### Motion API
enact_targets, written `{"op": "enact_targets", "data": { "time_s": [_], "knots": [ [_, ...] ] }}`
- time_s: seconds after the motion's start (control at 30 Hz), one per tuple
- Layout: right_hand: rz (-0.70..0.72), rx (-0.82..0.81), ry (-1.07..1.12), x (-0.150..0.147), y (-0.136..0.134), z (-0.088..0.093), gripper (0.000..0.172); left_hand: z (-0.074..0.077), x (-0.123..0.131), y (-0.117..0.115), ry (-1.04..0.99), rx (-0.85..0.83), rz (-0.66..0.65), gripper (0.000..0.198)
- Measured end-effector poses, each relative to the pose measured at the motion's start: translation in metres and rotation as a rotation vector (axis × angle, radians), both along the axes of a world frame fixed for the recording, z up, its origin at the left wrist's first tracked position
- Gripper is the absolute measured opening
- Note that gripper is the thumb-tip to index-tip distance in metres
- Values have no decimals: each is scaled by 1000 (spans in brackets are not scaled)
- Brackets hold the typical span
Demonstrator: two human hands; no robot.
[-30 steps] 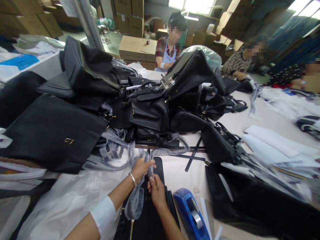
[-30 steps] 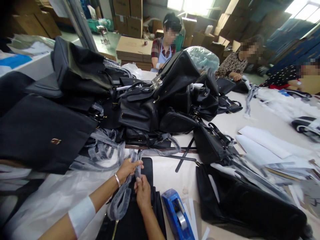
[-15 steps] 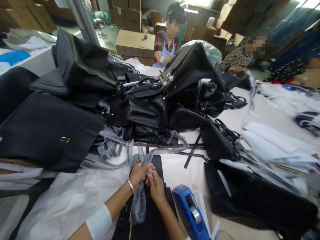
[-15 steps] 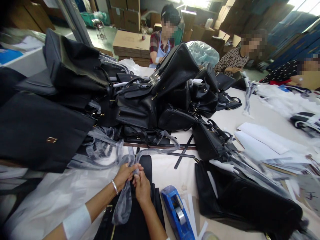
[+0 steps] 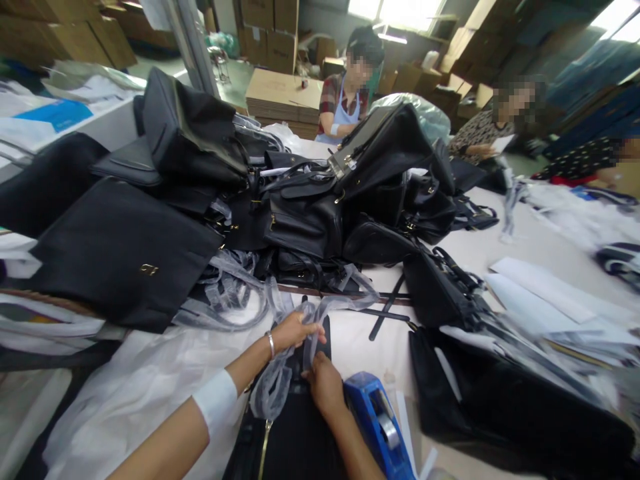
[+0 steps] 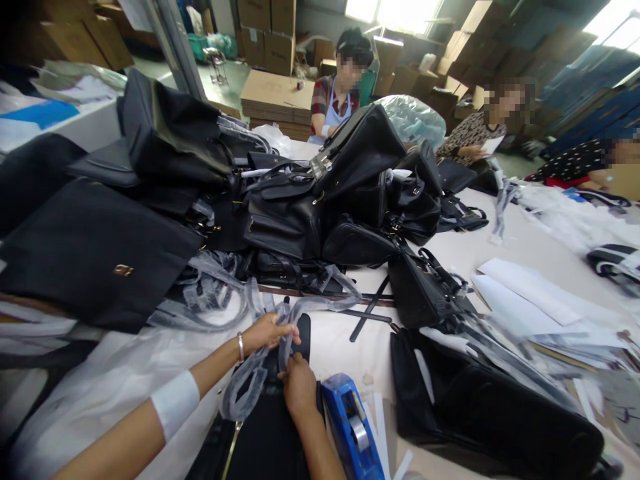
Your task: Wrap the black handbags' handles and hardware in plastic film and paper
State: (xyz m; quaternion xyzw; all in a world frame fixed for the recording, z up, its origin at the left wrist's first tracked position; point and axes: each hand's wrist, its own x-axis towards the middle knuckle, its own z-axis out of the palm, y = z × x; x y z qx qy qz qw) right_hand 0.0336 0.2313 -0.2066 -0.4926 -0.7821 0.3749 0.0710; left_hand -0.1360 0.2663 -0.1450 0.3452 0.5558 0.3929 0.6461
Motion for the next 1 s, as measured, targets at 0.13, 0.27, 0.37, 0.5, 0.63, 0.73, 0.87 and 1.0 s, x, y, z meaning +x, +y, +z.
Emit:
{"op": "enact_targets", "data": {
  "time_s": [0.13,0.27,0.37,0.5,0.63,0.73,0.87,1.0],
  "knots": [
    [-41,-137,160,4,12,25,48,-2,5,14,137,13,37,33],
    [-130,-239,369,-12,28,46,79,0,17,28,276,49,62,28],
    [-152,-345,518,-31,29,45,90,5,22,34,349,83,36,25],
    [-244,-333,635,-48,20,31,70,13,20,30,408,71,-22,24],
    [-381,-313,613,-42,31,21,37,24,8,6,463,64,15,24],
    [-511,-304,554,-24,52,18,31,37,-6,-41,507,68,69,24],
    [-673,-226,413,6,71,25,38,49,-13,-149,611,28,165,29],
    [-701,-64,289,27,65,49,80,33,17,-255,596,-60,207,56]
  ]
}}
